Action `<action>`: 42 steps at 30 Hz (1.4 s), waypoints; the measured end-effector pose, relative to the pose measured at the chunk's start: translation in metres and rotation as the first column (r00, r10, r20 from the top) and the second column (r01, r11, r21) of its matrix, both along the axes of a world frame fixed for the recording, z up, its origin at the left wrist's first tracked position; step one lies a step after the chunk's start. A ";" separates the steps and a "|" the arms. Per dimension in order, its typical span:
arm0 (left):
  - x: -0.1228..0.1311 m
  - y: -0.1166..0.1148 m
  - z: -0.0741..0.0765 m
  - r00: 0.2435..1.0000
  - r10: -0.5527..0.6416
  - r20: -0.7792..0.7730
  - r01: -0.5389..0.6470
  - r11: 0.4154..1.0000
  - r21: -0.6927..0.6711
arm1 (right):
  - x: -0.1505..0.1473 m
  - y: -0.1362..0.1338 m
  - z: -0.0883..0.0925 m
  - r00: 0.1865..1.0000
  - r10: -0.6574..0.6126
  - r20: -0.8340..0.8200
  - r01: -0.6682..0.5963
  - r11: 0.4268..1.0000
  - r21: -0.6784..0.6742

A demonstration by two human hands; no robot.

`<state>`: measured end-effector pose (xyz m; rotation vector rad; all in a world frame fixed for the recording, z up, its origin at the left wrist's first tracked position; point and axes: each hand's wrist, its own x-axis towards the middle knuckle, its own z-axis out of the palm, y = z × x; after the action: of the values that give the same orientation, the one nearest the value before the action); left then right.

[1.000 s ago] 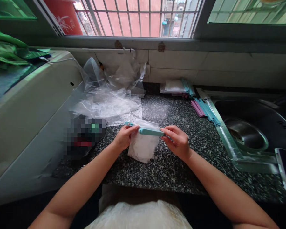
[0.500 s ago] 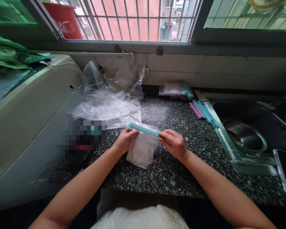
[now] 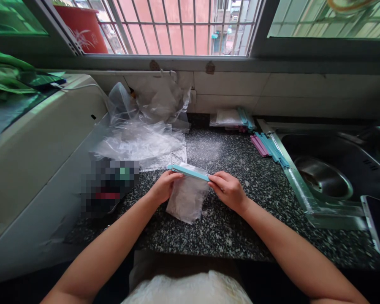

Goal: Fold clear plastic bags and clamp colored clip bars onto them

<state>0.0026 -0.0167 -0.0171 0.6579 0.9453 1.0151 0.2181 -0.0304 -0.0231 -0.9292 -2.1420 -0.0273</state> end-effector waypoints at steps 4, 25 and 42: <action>-0.002 0.000 0.000 1.000 -0.026 0.004 0.026 0.999 0.023 | 0.001 0.000 0.000 1.000 -0.007 0.023 0.007 1.000 0.014; -0.009 0.002 0.007 0.961 0.124 -0.248 -0.032 0.937 0.347 | 0.002 0.004 0.012 0.964 -0.134 -0.230 -0.090 0.649 -0.756; -0.010 0.002 0.002 0.949 -0.029 -0.313 0.115 0.959 0.259 | 0.000 0.001 0.021 0.947 -0.176 -0.267 -0.091 0.653 -0.752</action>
<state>-0.0074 -0.0151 -0.0148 1.1013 1.0491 1.0038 0.2179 -0.0291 -0.0019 -1.3380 -1.7957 1.0196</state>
